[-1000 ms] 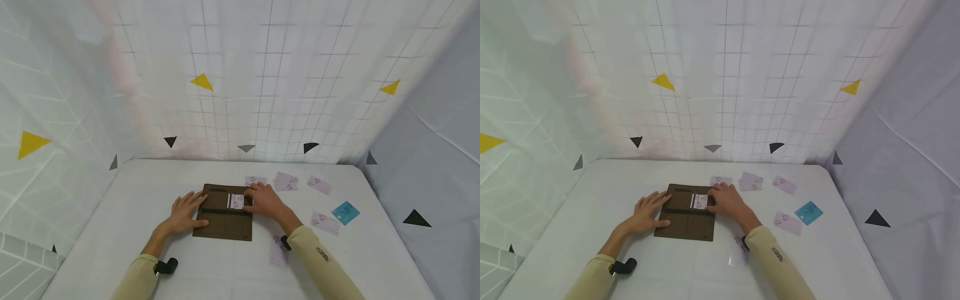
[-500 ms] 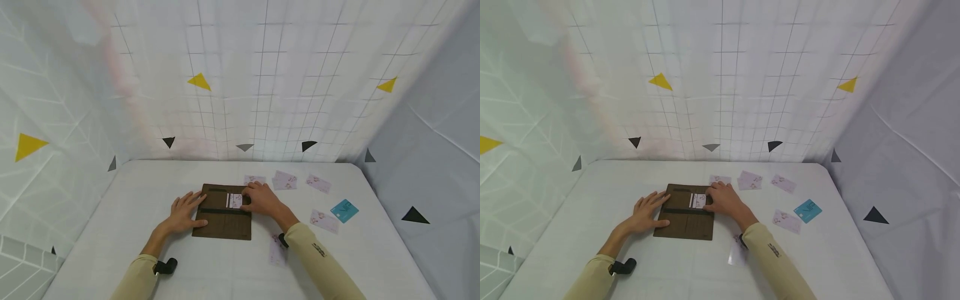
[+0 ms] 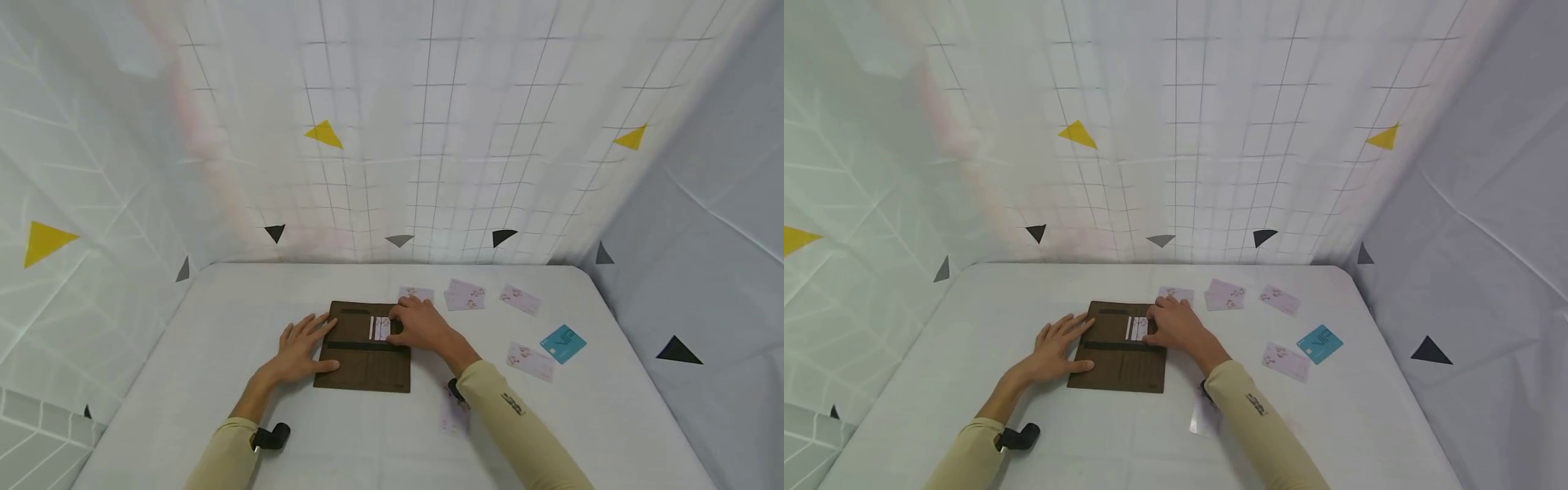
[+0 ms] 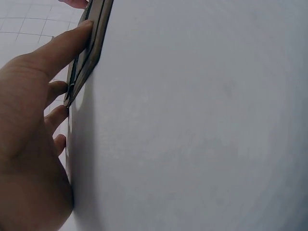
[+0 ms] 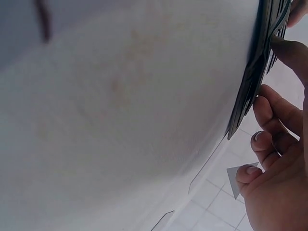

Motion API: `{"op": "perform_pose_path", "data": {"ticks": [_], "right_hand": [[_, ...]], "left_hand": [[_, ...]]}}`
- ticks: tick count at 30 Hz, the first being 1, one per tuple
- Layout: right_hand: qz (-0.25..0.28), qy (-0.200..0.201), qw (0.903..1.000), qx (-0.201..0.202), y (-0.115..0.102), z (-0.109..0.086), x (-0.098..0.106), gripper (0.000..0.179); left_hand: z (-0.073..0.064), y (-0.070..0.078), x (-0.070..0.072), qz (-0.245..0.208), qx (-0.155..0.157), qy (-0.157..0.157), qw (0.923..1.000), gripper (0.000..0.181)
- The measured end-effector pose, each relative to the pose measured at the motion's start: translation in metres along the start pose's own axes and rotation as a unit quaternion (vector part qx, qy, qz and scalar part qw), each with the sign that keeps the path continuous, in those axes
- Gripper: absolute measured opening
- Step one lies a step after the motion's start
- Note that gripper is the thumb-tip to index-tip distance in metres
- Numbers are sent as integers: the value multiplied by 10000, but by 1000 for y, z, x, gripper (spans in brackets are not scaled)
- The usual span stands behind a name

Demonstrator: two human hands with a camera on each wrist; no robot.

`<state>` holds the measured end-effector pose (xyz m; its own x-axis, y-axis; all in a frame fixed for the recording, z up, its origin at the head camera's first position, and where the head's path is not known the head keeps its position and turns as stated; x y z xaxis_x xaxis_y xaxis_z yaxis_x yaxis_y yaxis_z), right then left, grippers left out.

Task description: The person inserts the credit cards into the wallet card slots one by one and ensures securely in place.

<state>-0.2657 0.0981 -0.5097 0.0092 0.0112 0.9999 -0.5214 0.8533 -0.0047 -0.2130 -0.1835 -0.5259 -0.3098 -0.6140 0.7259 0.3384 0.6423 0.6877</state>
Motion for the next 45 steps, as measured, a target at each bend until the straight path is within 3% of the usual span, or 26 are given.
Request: {"op": "perform_pose_path", "data": {"ticks": [15, 25, 35, 45], "right_hand": [[-159, 58, 9995, 263, -11, 4, 8, 52], [-282, 122, 9990, 326, -13, 6, 2, 50], [-160, 131, 9993, 300, -15, 4, 1, 53], [156, 79, 9998, 118, -7, -6, 6, 54]], "left_hand": [[0, 0, 1, 10, -67, 59, 10000, 90], [-2, -1, 0, 33, -33, 35, 10000, 90], [-4, -5, 0, 84, 50, 8, 10000, 91], [-1, -2, 0, 7, -76, 34, 10000, 89]]}}
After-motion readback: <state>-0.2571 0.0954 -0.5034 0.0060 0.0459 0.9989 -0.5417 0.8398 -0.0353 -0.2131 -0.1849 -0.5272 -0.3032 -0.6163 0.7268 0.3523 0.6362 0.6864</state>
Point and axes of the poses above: each hand's wrist, its own z-axis towards the middle knuckle, its own x-axis out of the back of the hand, y = z × x, the point moved 3 cm from there along z, towards the middle knuckle, and after that the axes turned 11 degrees about -z, right-handed, at the moved point
